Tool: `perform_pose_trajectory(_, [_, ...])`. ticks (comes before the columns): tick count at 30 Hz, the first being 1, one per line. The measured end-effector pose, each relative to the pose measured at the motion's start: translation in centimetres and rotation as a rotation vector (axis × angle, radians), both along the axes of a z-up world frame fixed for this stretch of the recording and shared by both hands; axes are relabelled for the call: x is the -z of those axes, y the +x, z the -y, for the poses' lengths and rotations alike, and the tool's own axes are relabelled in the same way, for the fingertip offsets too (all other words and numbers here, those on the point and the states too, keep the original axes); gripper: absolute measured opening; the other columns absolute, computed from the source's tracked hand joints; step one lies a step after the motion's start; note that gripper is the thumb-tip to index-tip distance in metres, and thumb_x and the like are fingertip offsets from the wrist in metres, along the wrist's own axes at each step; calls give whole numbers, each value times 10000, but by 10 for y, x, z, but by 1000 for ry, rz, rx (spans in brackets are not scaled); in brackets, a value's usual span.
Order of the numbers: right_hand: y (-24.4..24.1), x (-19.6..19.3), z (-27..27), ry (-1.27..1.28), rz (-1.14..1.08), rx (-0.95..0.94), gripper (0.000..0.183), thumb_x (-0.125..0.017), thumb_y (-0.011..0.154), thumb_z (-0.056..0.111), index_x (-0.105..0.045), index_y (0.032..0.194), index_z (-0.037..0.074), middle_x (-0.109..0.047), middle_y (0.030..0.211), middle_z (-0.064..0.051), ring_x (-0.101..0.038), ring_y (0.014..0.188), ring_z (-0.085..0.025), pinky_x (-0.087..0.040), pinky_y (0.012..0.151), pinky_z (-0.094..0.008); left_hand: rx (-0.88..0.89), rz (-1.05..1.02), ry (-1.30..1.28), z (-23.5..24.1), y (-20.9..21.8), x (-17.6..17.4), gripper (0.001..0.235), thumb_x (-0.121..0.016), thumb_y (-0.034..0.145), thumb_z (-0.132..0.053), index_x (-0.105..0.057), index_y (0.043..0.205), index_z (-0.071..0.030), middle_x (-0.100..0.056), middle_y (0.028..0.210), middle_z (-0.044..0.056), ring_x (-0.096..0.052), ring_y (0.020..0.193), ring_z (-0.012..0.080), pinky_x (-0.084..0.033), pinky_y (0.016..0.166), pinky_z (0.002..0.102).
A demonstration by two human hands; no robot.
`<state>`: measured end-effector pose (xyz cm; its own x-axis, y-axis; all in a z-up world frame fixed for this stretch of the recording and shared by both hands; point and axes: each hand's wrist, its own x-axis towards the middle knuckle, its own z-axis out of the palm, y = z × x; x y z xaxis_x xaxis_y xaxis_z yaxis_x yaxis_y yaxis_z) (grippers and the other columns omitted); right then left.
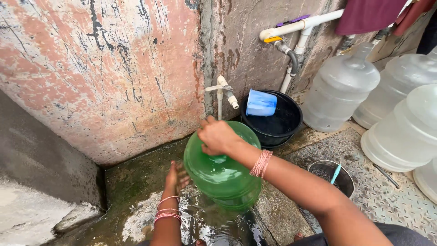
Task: The person washes a large green water dispenser by pouring water into it, shaking it, and rinsing it. They use a blue plastic jug to add water and a metal pot to collect the rinse water. The task is performed outdoors near a wall with a tap.
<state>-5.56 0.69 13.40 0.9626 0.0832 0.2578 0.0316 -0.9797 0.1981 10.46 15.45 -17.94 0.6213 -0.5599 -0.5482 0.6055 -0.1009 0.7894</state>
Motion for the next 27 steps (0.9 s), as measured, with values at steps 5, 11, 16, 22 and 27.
perform_pose_trajectory(5, [-15, -73, -23, 51, 261, -111, 318, -718, 737, 358, -724, 831, 54, -680, 850, -119, -655, 889, -315, -576, 644, -460, -140, -43, 426, -40, -29, -22, 861, -378, 873, -756, -418, 1574, -258, -368, 1629, 123, -326, 1457, 395, -210, 1144, 723])
perform_pose_trajectory(11, [-198, -142, 72, 185, 816, -38, 247, -818, 817, 290, -728, 913, 81, -730, 986, -82, -676, 851, -226, -516, 776, -355, -140, -47, -202, -74, -7, -154, 962, -581, 725, -732, -415, 1528, -228, -471, 1552, 172, -418, 1443, 435, -308, 1121, 730])
perform_pose_trajectory(16, [-289, -11, 171, 1039, 806, 543, 609, -647, 956, 535, -662, 1247, -1, -676, 1036, -122, -653, 740, -181, -522, 572, -319, 33, 500, 71, -54, -4, -178, 1088, -743, 695, -714, -511, 1477, 7, -581, 1443, 258, -529, 1346, 398, -403, 1084, 580])
perform_pose_trajectory(22, [-295, 233, 216, 1651, -138, 1013, 908, -256, 909, 808, -646, 1146, 23, -568, 586, -38, -542, 440, -142, -427, 389, -270, 243, 713, 642, -47, 5, -159, 1004, -719, 607, -766, -755, 1175, 60, -763, 1149, 273, -749, 1069, 356, -542, 975, 419])
perform_pose_trajectory(27, [-313, 269, 208, 1704, -149, 1099, 844, -286, 958, 759, -605, 1114, -8, -566, 640, -51, -525, 431, -148, -424, 384, -279, 257, 832, 860, -21, 6, -169, 1016, -706, 673, -818, -748, 1139, 84, -708, 1154, 289, -700, 1080, 379, -521, 971, 449])
